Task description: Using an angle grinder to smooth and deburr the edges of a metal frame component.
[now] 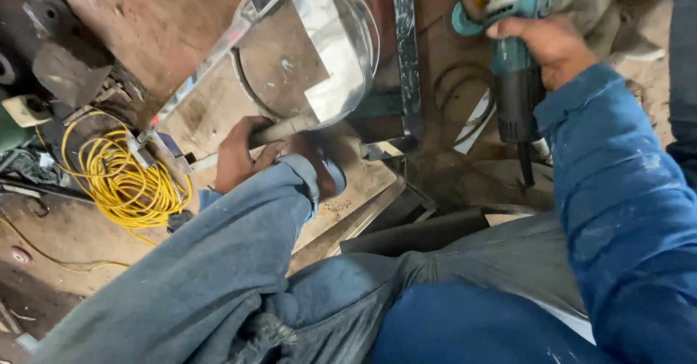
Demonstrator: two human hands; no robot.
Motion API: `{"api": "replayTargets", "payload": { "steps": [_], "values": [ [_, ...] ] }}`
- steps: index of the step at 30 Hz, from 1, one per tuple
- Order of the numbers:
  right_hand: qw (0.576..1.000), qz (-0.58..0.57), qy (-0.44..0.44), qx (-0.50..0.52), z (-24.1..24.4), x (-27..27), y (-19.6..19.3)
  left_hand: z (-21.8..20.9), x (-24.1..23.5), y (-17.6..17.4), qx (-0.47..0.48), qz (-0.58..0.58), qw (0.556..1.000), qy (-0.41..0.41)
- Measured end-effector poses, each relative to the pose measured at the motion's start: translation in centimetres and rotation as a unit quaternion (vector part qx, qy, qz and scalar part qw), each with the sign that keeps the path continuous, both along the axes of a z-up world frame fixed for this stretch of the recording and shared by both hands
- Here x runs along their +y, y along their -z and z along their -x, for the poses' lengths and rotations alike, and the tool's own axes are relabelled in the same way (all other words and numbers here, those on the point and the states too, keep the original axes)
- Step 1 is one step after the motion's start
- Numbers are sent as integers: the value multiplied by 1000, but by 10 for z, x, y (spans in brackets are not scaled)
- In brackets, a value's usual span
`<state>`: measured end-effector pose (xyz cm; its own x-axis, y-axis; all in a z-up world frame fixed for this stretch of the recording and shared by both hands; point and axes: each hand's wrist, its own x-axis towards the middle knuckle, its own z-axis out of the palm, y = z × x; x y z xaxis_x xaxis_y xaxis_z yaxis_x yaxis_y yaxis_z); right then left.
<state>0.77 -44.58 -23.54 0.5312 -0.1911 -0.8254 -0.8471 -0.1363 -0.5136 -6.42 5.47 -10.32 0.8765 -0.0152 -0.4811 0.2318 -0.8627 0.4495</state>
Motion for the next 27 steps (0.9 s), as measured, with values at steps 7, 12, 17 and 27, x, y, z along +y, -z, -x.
{"api": "replayTargets", "payload": {
  "steps": [7,12,17,27],
  "values": [
    [993,-32,70,-93,-1,-15,-41,-12,23,-9,-44,44,997,53],
    [952,-110,150,-243,0,-18,-127,-30,40,-26,-88,52,991,89],
    [969,2,98,-226,34,3,-201,-42,35,-40,-129,93,979,130],
    [842,99,-211,-487,102,85,-232,-49,1,-67,-98,108,981,131]
  ]
}}
